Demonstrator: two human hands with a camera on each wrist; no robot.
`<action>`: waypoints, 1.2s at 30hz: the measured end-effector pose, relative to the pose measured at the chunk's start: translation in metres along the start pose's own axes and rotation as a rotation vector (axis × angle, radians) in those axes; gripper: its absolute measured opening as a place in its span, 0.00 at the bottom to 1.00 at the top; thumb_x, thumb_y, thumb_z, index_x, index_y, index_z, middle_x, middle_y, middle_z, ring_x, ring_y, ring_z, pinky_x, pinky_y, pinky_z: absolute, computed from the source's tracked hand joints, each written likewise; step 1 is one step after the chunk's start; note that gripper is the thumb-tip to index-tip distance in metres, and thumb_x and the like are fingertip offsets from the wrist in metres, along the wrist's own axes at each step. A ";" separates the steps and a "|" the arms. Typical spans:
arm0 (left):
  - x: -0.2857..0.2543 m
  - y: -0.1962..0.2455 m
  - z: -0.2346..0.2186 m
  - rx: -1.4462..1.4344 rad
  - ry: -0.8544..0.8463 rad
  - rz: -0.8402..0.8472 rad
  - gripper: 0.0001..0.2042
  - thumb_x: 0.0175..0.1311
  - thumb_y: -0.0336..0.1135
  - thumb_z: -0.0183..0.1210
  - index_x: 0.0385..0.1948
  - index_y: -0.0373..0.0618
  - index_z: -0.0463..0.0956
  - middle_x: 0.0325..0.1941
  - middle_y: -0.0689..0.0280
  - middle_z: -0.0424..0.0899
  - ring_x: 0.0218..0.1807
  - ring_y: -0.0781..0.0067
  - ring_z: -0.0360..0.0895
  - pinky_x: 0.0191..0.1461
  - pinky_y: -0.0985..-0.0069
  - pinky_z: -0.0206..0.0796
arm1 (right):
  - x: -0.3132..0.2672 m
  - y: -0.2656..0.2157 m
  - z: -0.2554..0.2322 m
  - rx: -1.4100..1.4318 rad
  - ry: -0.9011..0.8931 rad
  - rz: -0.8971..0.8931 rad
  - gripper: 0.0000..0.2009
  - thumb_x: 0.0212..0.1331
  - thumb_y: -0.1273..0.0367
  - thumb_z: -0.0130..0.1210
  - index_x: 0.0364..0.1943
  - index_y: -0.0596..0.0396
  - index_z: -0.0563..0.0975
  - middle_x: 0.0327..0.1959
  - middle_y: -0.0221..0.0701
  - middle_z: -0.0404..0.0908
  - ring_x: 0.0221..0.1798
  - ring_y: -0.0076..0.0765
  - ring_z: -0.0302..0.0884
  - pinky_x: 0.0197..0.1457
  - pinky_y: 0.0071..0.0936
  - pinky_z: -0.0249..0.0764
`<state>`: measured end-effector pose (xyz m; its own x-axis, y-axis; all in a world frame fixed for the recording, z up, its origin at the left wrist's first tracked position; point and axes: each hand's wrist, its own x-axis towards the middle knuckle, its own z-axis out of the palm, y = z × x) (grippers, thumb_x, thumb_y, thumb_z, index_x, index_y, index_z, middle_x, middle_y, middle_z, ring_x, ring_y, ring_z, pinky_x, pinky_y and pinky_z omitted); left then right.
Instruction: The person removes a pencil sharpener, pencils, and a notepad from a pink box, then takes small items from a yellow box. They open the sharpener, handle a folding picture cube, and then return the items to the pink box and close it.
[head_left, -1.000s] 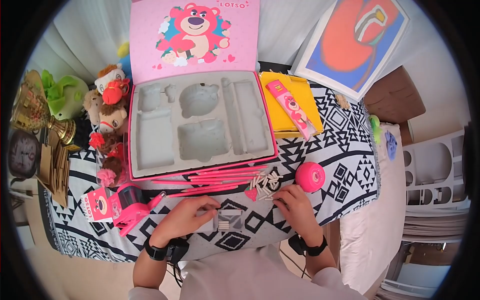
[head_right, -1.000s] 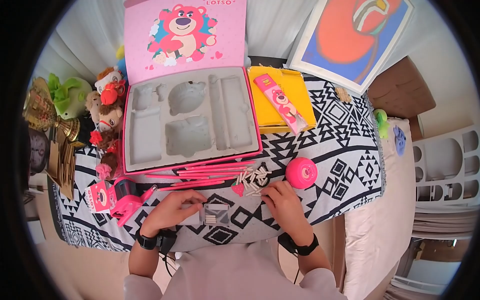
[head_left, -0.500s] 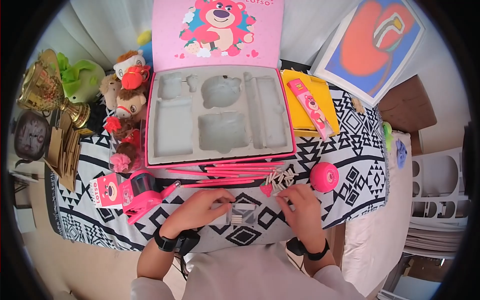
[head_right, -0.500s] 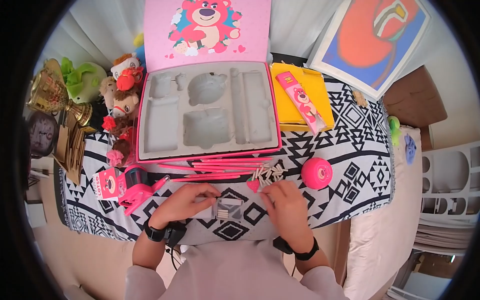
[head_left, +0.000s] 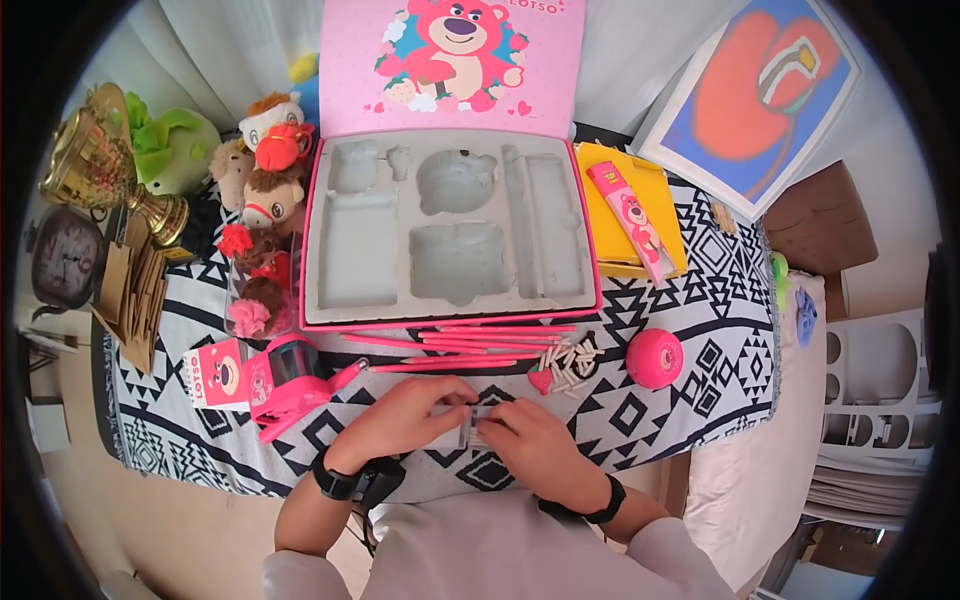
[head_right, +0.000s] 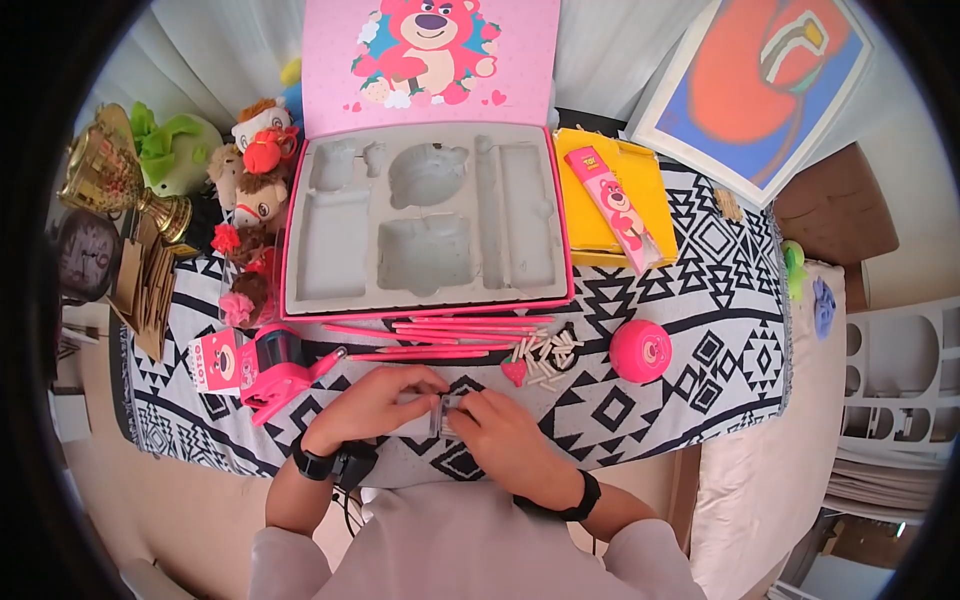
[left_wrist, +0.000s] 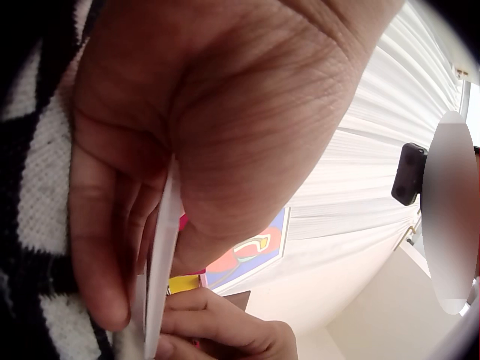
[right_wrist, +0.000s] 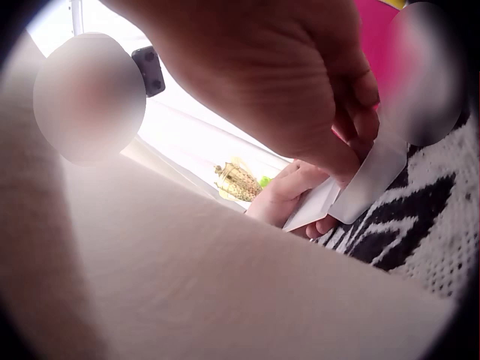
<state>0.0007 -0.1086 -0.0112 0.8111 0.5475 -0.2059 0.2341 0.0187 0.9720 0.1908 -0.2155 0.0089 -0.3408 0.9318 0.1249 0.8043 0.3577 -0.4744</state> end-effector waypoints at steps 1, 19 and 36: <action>0.000 0.000 0.000 0.007 -0.001 -0.012 0.11 0.62 0.30 0.57 0.44 0.36 0.76 0.38 0.57 0.84 0.42 0.65 0.82 0.47 0.72 0.71 | 0.000 0.000 0.000 0.009 0.007 -0.001 0.09 0.47 0.74 0.60 0.35 0.55 0.79 0.36 0.30 0.75 0.37 0.38 0.74 0.39 0.31 0.73; 0.000 0.004 -0.001 0.036 -0.035 -0.053 0.11 0.63 0.27 0.56 0.46 0.36 0.75 0.41 0.59 0.82 0.44 0.69 0.81 0.52 0.73 0.72 | -0.005 -0.005 -0.001 -0.039 -0.029 -0.010 0.15 0.46 0.73 0.55 0.41 0.58 0.77 0.38 0.32 0.73 0.40 0.37 0.72 0.45 0.30 0.71; -0.001 0.006 -0.002 0.004 -0.023 -0.062 0.11 0.63 0.27 0.55 0.47 0.37 0.75 0.43 0.60 0.82 0.46 0.70 0.81 0.53 0.73 0.72 | -0.042 0.058 -0.056 -0.092 0.206 0.380 0.08 0.47 0.76 0.63 0.34 0.55 0.79 0.35 0.33 0.76 0.39 0.43 0.74 0.42 0.34 0.72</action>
<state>0.0004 -0.1073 -0.0054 0.8070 0.5263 -0.2678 0.2860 0.0484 0.9570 0.2789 -0.2305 0.0249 0.0842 0.9877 0.1316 0.8969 -0.0175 -0.4420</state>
